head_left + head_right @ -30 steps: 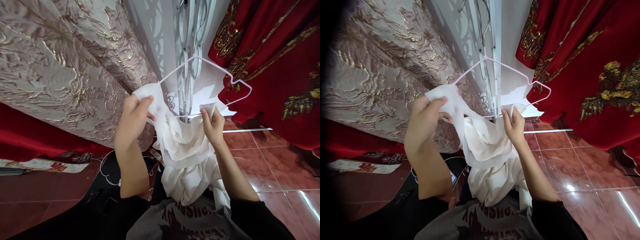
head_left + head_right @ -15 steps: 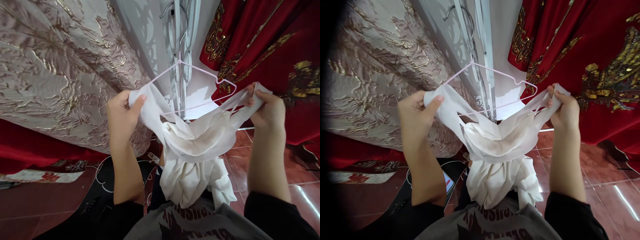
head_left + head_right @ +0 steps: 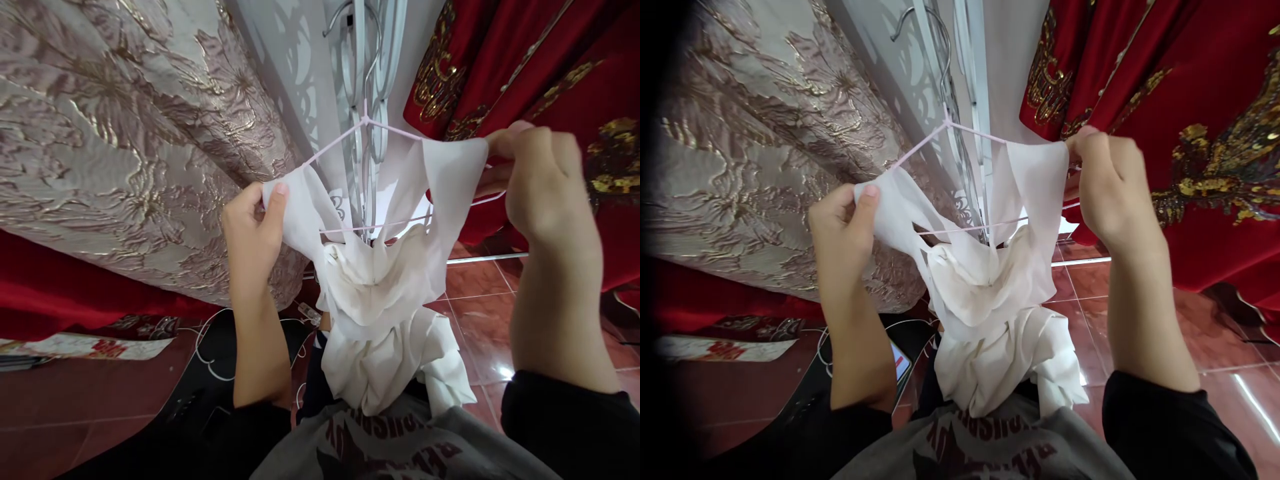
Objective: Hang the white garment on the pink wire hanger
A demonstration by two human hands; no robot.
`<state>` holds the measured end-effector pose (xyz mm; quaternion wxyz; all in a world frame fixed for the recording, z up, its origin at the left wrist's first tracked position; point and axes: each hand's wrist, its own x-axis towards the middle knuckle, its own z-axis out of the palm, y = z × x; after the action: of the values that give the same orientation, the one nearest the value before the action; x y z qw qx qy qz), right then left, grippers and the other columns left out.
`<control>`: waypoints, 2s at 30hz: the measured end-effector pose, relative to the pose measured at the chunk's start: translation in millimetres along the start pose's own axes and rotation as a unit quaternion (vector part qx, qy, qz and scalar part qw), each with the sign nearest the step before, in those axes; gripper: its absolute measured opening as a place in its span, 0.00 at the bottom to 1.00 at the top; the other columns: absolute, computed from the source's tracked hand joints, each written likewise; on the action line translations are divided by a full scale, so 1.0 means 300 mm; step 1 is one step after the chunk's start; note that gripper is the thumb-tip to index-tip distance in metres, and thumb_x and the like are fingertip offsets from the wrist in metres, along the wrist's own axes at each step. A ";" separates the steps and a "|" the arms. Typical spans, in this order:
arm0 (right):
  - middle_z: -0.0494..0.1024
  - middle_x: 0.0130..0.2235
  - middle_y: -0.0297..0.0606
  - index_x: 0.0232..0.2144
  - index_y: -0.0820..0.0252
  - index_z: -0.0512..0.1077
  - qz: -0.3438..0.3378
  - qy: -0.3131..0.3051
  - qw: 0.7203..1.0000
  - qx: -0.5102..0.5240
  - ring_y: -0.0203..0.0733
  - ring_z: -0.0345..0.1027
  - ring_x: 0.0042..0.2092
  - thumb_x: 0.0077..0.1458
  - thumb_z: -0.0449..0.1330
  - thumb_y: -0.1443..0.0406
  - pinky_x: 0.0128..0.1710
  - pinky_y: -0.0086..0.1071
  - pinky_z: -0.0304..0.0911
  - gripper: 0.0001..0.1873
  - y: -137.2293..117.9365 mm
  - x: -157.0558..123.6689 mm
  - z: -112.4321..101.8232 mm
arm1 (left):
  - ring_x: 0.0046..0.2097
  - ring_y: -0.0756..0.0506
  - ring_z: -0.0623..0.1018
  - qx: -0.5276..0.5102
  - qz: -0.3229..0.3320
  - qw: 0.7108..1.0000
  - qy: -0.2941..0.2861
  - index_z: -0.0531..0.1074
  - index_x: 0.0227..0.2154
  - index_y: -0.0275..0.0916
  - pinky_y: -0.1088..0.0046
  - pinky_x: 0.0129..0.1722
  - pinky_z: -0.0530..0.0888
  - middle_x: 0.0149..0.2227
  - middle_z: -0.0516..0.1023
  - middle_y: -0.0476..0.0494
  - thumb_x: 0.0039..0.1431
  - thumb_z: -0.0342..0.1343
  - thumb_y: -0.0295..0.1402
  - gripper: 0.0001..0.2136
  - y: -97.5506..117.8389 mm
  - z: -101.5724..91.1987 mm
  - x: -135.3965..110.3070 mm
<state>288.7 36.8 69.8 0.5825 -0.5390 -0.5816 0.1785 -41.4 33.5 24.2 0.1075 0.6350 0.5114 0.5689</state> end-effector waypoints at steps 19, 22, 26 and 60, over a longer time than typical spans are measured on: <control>0.81 0.38 0.38 0.40 0.55 0.76 -0.251 -0.060 0.955 -0.145 0.43 0.72 0.40 0.66 0.54 0.63 0.50 0.42 0.59 0.10 0.294 -0.255 0.410 | 0.70 0.37 0.65 -0.028 0.016 0.994 0.102 0.64 0.64 0.40 0.55 0.70 0.62 0.67 0.65 0.31 0.67 0.58 0.37 0.25 -0.107 0.239 -0.239; 0.80 0.37 0.37 0.39 0.54 0.75 -0.245 -0.035 0.958 -0.147 0.42 0.71 0.39 0.65 0.55 0.65 0.48 0.41 0.57 0.09 0.284 -0.297 0.398 | 0.66 0.38 0.72 -0.055 -0.025 0.995 0.075 0.69 0.60 0.40 0.57 0.67 0.66 0.63 0.72 0.33 0.68 0.57 0.37 0.19 -0.070 0.231 -0.222; 0.80 0.36 0.37 0.39 0.55 0.75 -0.241 -0.027 0.961 -0.137 0.41 0.70 0.39 0.65 0.55 0.66 0.48 0.41 0.56 0.08 0.268 -0.309 0.389 | 0.54 0.40 0.80 -0.103 -0.064 0.992 0.043 0.72 0.52 0.40 0.60 0.59 0.73 0.50 0.80 0.37 0.68 0.58 0.36 0.12 -0.031 0.223 -0.188; 0.79 0.34 0.33 0.38 0.55 0.75 -0.247 -0.046 0.965 -0.070 0.39 0.70 0.37 0.60 0.56 0.72 0.45 0.40 0.59 0.10 0.262 -0.304 0.376 | 0.30 0.48 0.77 -0.367 -0.233 0.900 0.025 0.77 0.35 0.33 0.71 0.36 0.76 0.28 0.77 0.45 0.56 0.67 0.32 0.08 0.032 0.054 -0.136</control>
<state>199.8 36.2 -69.3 0.5421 -0.4094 -0.7337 0.0126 -16.0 4.8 0.6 0.4499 0.3990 0.4022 0.6904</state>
